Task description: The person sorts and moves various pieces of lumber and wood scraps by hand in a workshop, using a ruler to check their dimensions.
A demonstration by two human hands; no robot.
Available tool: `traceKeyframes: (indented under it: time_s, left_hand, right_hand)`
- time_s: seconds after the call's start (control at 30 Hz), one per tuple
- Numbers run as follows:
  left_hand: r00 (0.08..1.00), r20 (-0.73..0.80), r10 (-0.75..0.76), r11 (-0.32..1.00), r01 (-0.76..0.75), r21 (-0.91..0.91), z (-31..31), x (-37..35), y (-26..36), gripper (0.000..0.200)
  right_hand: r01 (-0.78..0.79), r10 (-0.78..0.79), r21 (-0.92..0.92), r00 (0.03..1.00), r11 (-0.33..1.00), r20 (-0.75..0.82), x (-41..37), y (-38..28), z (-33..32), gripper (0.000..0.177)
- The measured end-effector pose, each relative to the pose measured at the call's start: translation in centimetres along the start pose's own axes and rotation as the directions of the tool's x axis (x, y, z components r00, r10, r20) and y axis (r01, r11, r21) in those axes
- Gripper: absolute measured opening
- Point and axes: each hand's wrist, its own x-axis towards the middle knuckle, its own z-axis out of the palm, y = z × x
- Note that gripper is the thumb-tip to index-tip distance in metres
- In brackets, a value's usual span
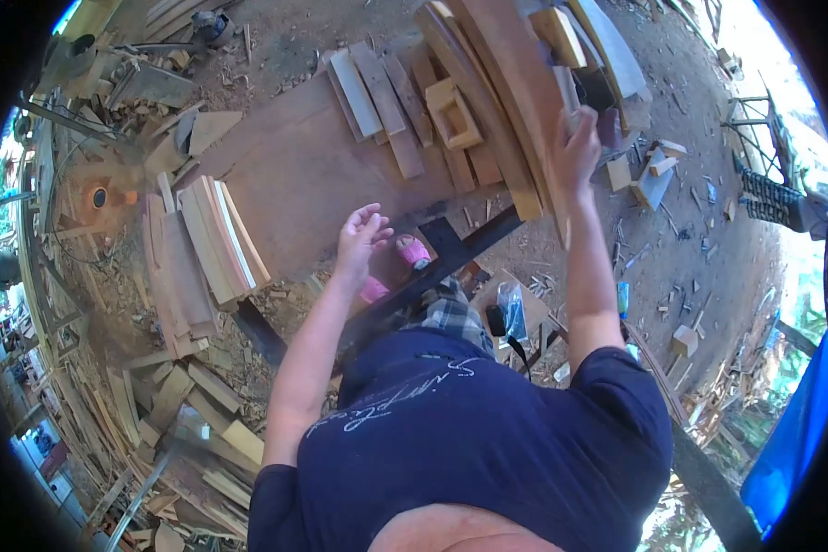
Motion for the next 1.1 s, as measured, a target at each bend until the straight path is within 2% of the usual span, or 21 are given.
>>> traceKeyframes:
  time_s: [0.07, 0.13, 0.3, 0.37, 0.4, 0.43, 0.5, 0.53, 0.57, 0.6, 0.63, 0.7, 0.77, 0.83, 0.9, 0.93, 0.97, 1.0, 1.03, 1.1]
  left_hand:
    - [0.997, -0.071, -0.038, 0.999, 0.039, 0.018, -1.6, -0.3, -1.5, 0.031]
    - [0.995, -0.088, -0.050, 0.998, 0.053, 0.030, -3.1, -0.4, -3.2, 0.030]
    - [0.984, -0.155, -0.093, 0.990, 0.108, 0.093, -4.8, -1.0, -5.2, 0.028]
    - [0.981, -0.174, -0.085, 0.988, 0.106, 0.115, -4.7, -0.7, -5.0, 0.026]
    - [0.979, -0.188, -0.081, 0.984, 0.109, 0.142, -4.4, -0.7, -4.5, 0.025]
    - [0.979, -0.190, -0.076, 0.985, 0.103, 0.139, -4.0, -0.4, -4.0, 0.025]
    - [0.987, -0.156, 0.039, 0.951, 0.011, 0.308, -3.0, 0.6, -3.1, 0.022]
    - [0.987, -0.156, 0.048, 0.952, 0.002, 0.305, -3.1, 2.2, -3.2, 0.022]
    - [0.969, -0.051, 0.243, 0.865, -0.192, 0.463, -3.1, 4.0, -3.5, 0.023]
    - [0.909, 0.082, 0.409, 0.718, -0.376, 0.586, -3.0, 5.7, -3.5, 0.025]
    - [0.907, 0.077, 0.414, 0.718, -0.378, 0.585, -2.2, 6.7, -2.2, 0.025]
    - [0.807, 0.247, 0.537, 0.440, -0.517, 0.734, 0.6, 7.9, 1.9, 0.027]
    - [0.814, 0.290, 0.503, 0.369, -0.506, 0.780, 2.7, 10.3, 4.7, 0.028]
    - [0.666, 0.393, 0.634, 0.072, -0.557, 0.827, 4.3, 13.7, 6.7, 0.027]
    - [0.698, 0.410, 0.587, -0.036, -0.483, 0.875, 6.2, 15.7, 9.3, 0.026]
    - [0.700, 0.409, 0.586, -0.035, -0.482, 0.876, 7.0, 16.9, 10.2, 0.026]
    - [0.752, 0.374, 0.543, -0.134, -0.362, 0.923, 7.7, 18.1, 11.0, 0.030]
    - [0.799, 0.332, 0.501, -0.239, -0.240, 0.941, 8.3, 19.4, 11.5, 0.034]
    - [0.802, 0.335, 0.495, -0.243, -0.243, 0.939, 8.7, 20.7, 12.1, 0.034]
    - [0.861, 0.277, 0.426, -0.335, -0.135, 0.933, 9.1, 22.9, 12.9, 0.045]
  right_hand:
    - [0.019, -0.019, -0.046, 1.000, 0.999, -0.009, 1.4, 2.8, 0.5, 0.021]
    - [-0.016, 0.025, -0.153, 0.998, 0.988, 0.056, 2.2, 4.9, 1.2, 0.022]
    - [0.026, 0.006, -0.148, 0.978, 0.989, 0.207, 0.7, 6.7, 2.4, 0.021]
    - [-0.096, 0.132, -0.183, 0.973, 0.978, 0.192, 0.5, 6.3, 2.2, 0.021]
    - [-0.091, 0.125, -0.178, 0.973, 0.980, 0.192, 0.4, 6.1, 2.1, 0.021]
    - [-0.073, 0.091, -0.139, 0.988, 0.988, 0.128, 0.5, 6.0, 1.9, 0.022]
    - [-0.002, 0.003, -0.060, 1.000, 0.998, 0.009, 0.3, 5.5, 1.3, 0.024]
    - [0.005, -0.005, -0.056, 1.000, 0.998, 0.003, 0.5, 4.7, 0.8, 0.024]
    - [0.050, -0.052, -0.045, 0.998, 0.998, -0.041, 0.4, 3.8, 0.1, 0.023]
    - [0.095, -0.098, -0.035, 0.991, 0.995, -0.086, 0.0, 2.8, -0.5, 0.022]
    - [-0.087, 0.090, 0.109, 0.996, 0.990, -0.022, -0.8, 2.0, -1.0, 0.021]
    - [-0.125, 0.129, 0.170, 0.992, 0.977, -0.010, -2.3, 0.6, -2.3, 0.020]
    - [-0.172, 0.176, 0.246, 0.984, 0.954, 0.009, -4.0, -0.7, -3.8, 0.018]
    - [-0.196, 0.205, 0.270, 0.979, 0.943, -0.003, -5.9, -1.4, -4.9, 0.016]
    - [-0.216, 0.229, 0.280, 0.973, 0.935, -0.014, -8.3, -1.9, -5.6, 0.015]
    - [-0.212, 0.225, 0.290, 0.974, 0.933, -0.014, -9.3, -2.2, -6.0, 0.015]
    - [-0.215, 0.228, 0.289, 0.974, 0.933, -0.012, -10.6, -2.4, -6.3, 0.015]
    - [-0.318, 0.328, 0.362, 0.944, 0.876, 0.037, -12.1, -2.6, -6.5, 0.016]
    - [-0.417, 0.420, 0.428, 0.903, 0.802, 0.092, -13.2, -2.8, -6.7, 0.018]
    - [-0.477, 0.458, 0.433, 0.875, 0.765, 0.156, -14.8, -3.4, -7.3, 0.019]
